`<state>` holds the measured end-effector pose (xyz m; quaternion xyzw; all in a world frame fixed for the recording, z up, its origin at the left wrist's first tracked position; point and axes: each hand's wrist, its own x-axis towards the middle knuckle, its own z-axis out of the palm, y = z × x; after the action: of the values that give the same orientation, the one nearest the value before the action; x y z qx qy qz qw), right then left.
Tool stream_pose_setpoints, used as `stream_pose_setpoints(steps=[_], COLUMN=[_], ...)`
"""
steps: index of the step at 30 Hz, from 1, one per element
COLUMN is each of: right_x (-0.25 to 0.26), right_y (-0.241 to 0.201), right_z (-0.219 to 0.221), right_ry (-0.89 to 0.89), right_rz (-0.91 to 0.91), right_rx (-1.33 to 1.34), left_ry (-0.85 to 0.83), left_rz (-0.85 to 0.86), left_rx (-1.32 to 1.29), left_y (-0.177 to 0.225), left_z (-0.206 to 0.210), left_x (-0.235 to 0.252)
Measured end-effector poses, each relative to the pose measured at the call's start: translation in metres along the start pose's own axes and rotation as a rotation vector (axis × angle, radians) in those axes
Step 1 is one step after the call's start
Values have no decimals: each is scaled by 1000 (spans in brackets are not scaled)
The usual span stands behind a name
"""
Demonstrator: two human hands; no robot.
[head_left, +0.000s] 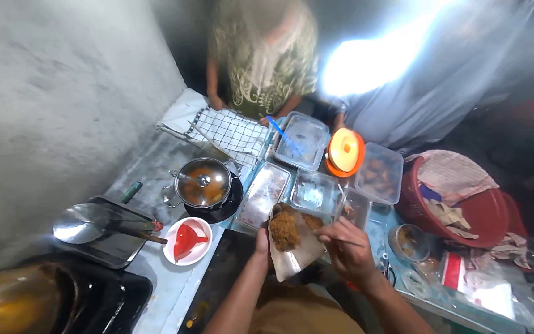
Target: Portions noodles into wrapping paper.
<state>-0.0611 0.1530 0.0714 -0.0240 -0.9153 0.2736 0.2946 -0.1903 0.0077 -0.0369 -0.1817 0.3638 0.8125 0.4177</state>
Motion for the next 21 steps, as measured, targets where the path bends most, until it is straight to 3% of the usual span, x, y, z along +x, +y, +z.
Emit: stream_pose_setpoints(steps=[2,4,7,9,11,15,21], right_x=[-5,-19,-46,-62,-73,-75,-67], right_y=[7,31,72,88,97,97,97], right_z=[5,24,54,74,87,93,79], right_ry=[106,191,-115,-273,-306,-93,267], right_rz=[185,430,814,926,1012,1221,1443], right_rx=[-16,-93,-185,-172,-96,193,679], left_ry=[-20,106,249,317,347,306,338], left_rz=[31,143,287,350,417,488,377], left_rx=[56,235,413,443,475,420,274], left_y=[7,14,29,41,48,42,18], left_z=[-7,-15,-42,-54,-70,-97,-57], left_x=[3,4,8,4,4,9,-9])
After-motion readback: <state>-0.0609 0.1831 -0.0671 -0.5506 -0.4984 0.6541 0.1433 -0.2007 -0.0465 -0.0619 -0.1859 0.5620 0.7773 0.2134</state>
